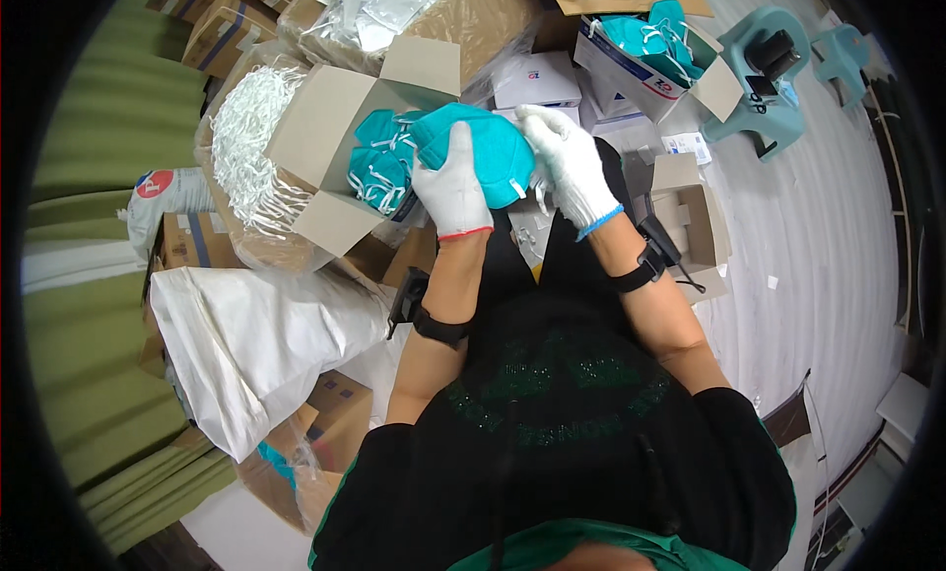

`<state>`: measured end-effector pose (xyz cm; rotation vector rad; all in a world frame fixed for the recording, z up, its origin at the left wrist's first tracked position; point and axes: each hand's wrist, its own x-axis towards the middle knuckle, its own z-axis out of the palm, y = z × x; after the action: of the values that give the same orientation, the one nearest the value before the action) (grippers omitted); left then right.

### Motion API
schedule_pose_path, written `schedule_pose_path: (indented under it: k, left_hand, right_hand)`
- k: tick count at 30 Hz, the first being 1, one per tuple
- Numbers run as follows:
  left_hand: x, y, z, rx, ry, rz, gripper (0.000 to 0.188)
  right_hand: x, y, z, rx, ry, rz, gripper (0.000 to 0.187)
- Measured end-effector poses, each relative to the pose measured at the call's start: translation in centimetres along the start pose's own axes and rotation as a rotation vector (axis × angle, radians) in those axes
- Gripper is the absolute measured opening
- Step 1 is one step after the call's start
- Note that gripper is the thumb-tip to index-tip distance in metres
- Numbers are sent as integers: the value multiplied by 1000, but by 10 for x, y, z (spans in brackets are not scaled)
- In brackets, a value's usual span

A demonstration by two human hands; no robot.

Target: Inspecting and packaging green medical masks into small white boxes.

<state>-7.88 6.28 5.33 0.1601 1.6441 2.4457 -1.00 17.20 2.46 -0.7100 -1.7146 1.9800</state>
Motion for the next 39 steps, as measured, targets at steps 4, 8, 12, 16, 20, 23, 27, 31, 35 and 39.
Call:
schedule_pose_path:
  k: [4,8,12,16,20,23,27,31,35,39]
  left_hand:
    - [16,6,-1,140,167,172,27]
    - [19,14,-6,333,249,276,33]
    - [3,-19,-2,366,93,265,30]
    - [-23,-51,17,292,-54,194,10]
    - [-34,-53,25,173,-29,-146,9]
    - [-39,-53,20,168,41,-251,11]
    - [-46,-26,-3,-212,8,-435,17]
    - [-50,-6,-26,-47,59,-472,14]
    - [-66,61,-65,-76,53,-359,20]
    - [-14,91,-192,178,369,52,26]
  right_hand:
    - [-24,1,2,538,-309,392,38]
    - [-32,-8,-4,139,-393,373,36]
    - [-8,-11,10,385,-18,296,33]
    - [50,14,18,370,246,234,26]
    - [78,41,4,-463,467,40,13]
    - [91,51,-5,-1076,424,-281,14]
    - [105,43,-31,-1372,126,-214,16]
    - [108,46,-7,-1590,-167,-312,14]
    - [135,68,-73,-1573,-138,-370,27]
    - [156,107,-252,-1098,-15,-209,33]
